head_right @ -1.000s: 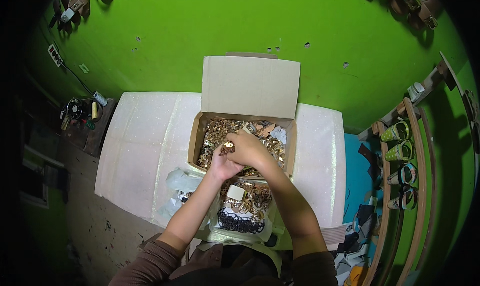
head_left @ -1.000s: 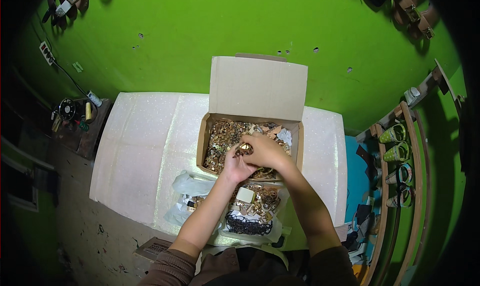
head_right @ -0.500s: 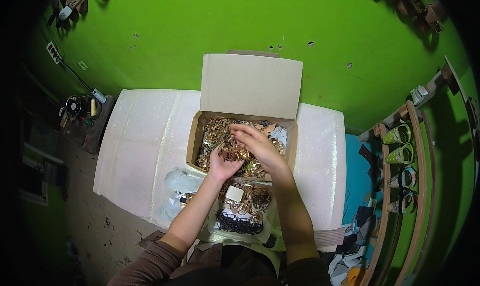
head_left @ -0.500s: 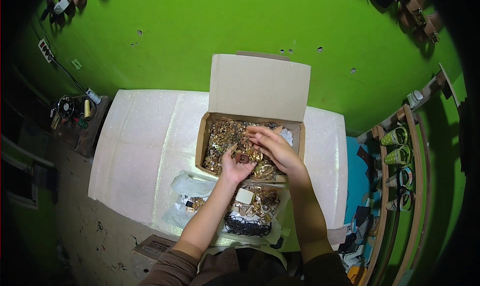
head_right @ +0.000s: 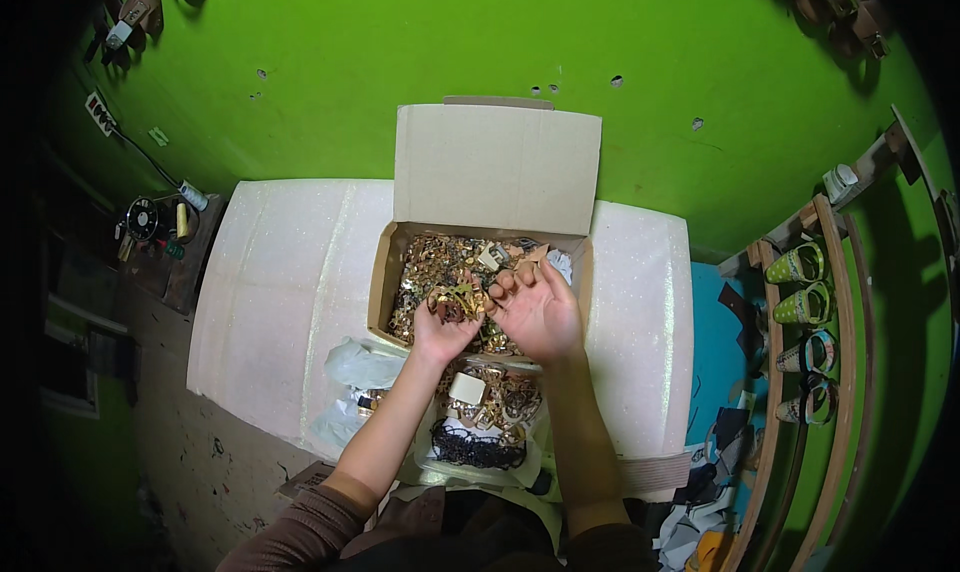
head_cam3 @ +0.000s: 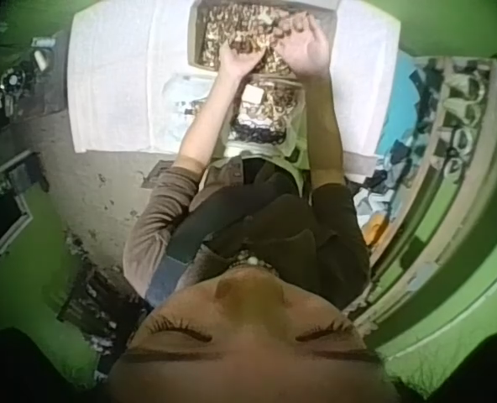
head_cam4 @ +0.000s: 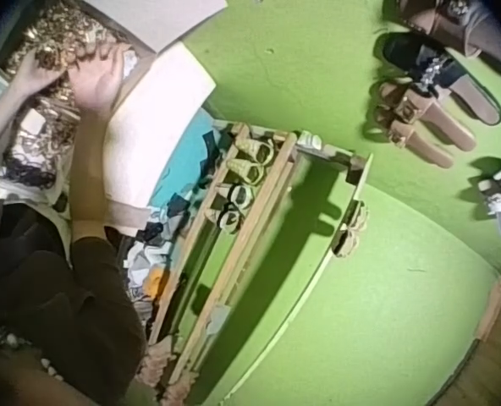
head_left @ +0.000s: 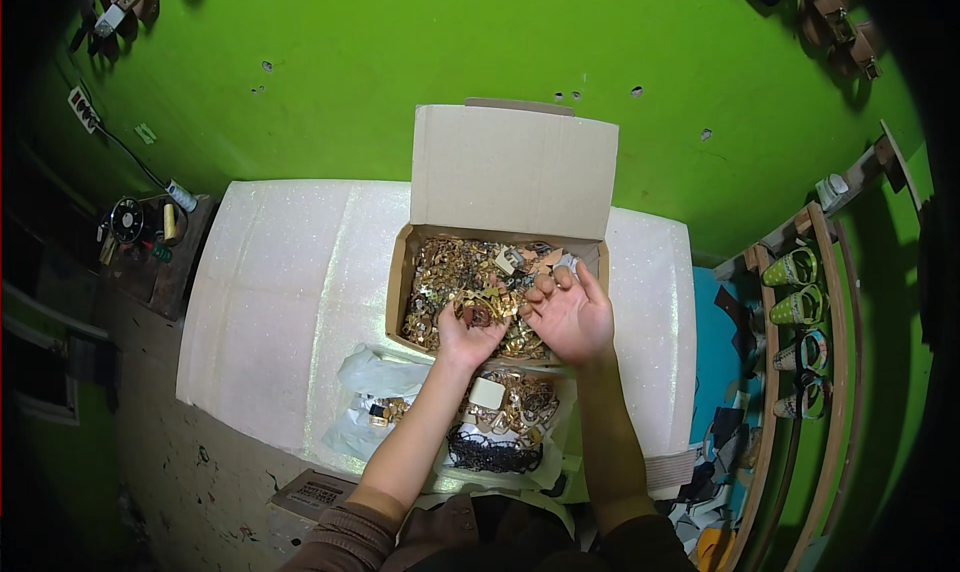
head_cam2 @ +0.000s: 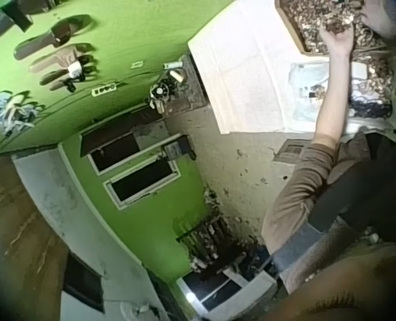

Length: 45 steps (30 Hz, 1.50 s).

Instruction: Sorting various metal buckles and ornaments into different containers.

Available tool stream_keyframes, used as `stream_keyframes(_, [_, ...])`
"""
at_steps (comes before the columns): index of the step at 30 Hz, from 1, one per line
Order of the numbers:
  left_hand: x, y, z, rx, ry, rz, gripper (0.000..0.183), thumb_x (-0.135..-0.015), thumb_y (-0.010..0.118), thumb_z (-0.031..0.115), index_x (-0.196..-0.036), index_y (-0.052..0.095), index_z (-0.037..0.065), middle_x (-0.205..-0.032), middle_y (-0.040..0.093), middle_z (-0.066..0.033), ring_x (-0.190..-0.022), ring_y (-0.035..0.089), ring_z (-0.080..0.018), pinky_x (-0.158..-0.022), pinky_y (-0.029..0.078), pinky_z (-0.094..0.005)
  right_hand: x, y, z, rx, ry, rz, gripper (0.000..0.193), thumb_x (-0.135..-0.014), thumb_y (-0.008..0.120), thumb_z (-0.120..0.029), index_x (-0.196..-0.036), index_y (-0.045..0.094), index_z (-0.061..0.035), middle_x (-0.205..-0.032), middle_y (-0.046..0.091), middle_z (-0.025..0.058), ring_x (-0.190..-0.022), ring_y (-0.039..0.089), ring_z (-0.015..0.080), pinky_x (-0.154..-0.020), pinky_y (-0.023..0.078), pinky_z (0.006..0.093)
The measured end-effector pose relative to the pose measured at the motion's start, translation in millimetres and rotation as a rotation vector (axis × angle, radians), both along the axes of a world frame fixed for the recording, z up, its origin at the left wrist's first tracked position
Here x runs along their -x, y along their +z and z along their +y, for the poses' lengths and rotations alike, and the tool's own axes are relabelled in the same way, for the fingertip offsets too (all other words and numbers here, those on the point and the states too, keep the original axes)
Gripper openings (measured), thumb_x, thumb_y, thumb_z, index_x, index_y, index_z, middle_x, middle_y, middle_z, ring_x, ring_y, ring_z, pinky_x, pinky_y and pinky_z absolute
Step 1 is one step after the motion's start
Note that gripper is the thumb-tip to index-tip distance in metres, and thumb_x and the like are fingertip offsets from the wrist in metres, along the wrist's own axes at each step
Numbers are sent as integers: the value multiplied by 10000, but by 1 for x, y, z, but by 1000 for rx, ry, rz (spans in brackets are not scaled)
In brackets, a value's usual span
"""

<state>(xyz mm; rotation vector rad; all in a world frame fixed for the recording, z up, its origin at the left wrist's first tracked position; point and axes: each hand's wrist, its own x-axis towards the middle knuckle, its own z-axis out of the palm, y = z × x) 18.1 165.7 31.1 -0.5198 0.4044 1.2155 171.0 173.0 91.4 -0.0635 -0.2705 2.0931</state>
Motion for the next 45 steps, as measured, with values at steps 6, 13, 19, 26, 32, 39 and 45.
stream_keyframes(6, [-1,4,-2,21,7,98,382,-893,297,284,-1109,507,49,-1064,574,-90,-977,532,-265,-827,434,-431,6,19,-16,147,-56,-94,354,-927,286,-362,-693,397,-122,-761,431,43,-762,424,201,-742,371,366])
stream_keyframes(13, [4,11,-4,-90,-4,50,357,-896,293,258,-1086,514,53,-1039,582,-85,-978,534,-245,-842,431,-411,6,22,-25,90,-92,-119,329,-929,289,-348,-730,395,-109,-767,425,53,-759,415,201,-735,362,352])
stream_keyframes(19, [9,37,-10,-33,25,24,329,-888,325,233,-1086,512,48,-1021,589,-95,-982,538,-238,-852,435,-407,-12,2,-36,119,-193,-167,245,-917,360,-297,-781,413,-100,-796,446,68,-772,428,195,-728,364,339])
stream_keyframes(26, [10,49,-13,-25,29,138,279,-863,400,209,-1019,521,11,-1063,542,-134,-965,536,-263,-869,434,-421,-23,-5,-55,129,-222,-176,211,-910,378,-276,-831,457,-98,-816,482,68,-782,450,192,-735,378,334])
stream_keyframes(32, [15,88,-16,-124,2,39,358,-899,309,235,-1098,507,14,-1097,557,-108,-1031,510,-258,-915,397,-427,-25,0,-69,103,-242,-179,209,-912,364,-261,-867,484,-95,-821,506,68,-790,471,191,-741,391,328])
stream_keyframes(39, [20,116,-47,-329,-66,-24,377,-901,318,245,-1125,500,2,-1109,554,-109,-1074,486,-256,-931,388,-417,-14,-13,-93,112,-265,-305,168,-894,426,-241,-933,474,-86,-851,521,74,-803,491,190,-748,419,335])
stream_keyframes(45, [8,107,-95,-238,-131,-82,398,-888,326,250,-1125,500,-18,-1088,549,-144,-1047,502,-261,-916,404,-410,-3,-32,-117,162,-41,-451,361,-900,396,-349,-1084,491,-54,-1043,555,164,-977,531,262,-846,430,385])
